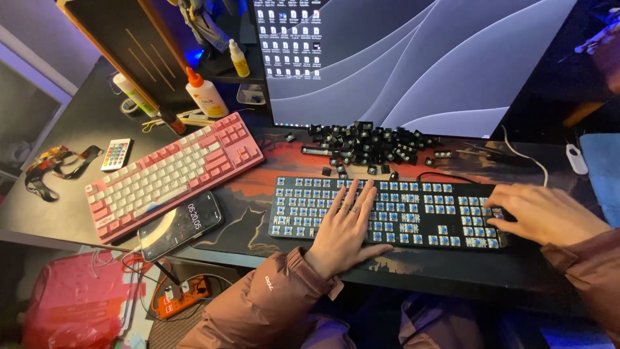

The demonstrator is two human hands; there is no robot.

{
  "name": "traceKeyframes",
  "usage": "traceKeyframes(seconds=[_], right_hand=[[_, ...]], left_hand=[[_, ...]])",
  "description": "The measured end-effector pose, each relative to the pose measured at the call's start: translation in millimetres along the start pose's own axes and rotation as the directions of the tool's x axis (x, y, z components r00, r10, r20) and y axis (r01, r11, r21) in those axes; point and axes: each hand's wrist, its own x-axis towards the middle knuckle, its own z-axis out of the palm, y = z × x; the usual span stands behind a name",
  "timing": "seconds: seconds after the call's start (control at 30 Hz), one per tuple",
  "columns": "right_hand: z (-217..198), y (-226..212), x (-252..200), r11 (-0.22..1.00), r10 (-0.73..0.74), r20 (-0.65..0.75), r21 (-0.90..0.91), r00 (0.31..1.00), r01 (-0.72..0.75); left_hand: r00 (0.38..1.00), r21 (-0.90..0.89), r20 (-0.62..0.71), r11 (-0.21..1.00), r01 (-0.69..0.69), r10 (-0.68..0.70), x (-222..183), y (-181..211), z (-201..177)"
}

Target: The person is seen working on a mechanical keyboard, handling switches and using a brush to clean the components at an electronics repair station.

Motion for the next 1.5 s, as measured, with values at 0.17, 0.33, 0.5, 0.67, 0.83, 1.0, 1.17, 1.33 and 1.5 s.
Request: traceKeyframes(seconds=[0.17,0.33,0.5,0.67,0.83,1.0,1.17,1.33,1.5], right_hand=[[15,4,10,0.994,-0.034,0.055,0.102,0.998,0.028],[25,-2,13,0.999,-0.035,0.038,0.023,0.999,0.034],[33,-9,2,0.992,-0.082,-0.049,-0.097,0.995,0.077],[71,-6,3,0.989,-0.107,-0.28,-0.13,0.954,0.073],[67,-16,-4,0.982,-0.096,-0.384,-0.188,0.918,0.024],[54,-27,-9,0.98,-0.044,-0.357,-0.198,0.933,-0.029],[1,-26,-17,0.992,0.036,-0.49,-0.085,0.871,-0.089],[-62,-6,-24,0.986,-0.007,-0.659,0.121,0.752,0.115],[-31,16,-33,0.967,-0.052,-0.26,0.228,0.964,0.114]], left_hand=[[1.0,0.001,-0.002,1.0,0.001,-0.001,-1,1,2],[1.0,0.002,-0.009,1.0,-0.007,0.007,-1,0,-2],[1.0,0.011,0.005,1.0,-0.007,0.007,-2,-1,0],[1.0,0.018,-0.015,1.0,-0.008,0.008,-1,0,-3],[1.0,0.033,0.005,0.999,0.002,-0.002,-1,1,0],[1.0,0.021,0.001,1.0,-0.001,0.001,-1,0,-4],[0.999,0.072,-0.027,0.997,-0.041,0.043,1,0,-12],[0.997,0.05,-0.036,0.997,-0.064,0.066,1,-1,-18],[0.998,0.068,-0.017,0.996,-0.053,0.055,1,-3,-16]])
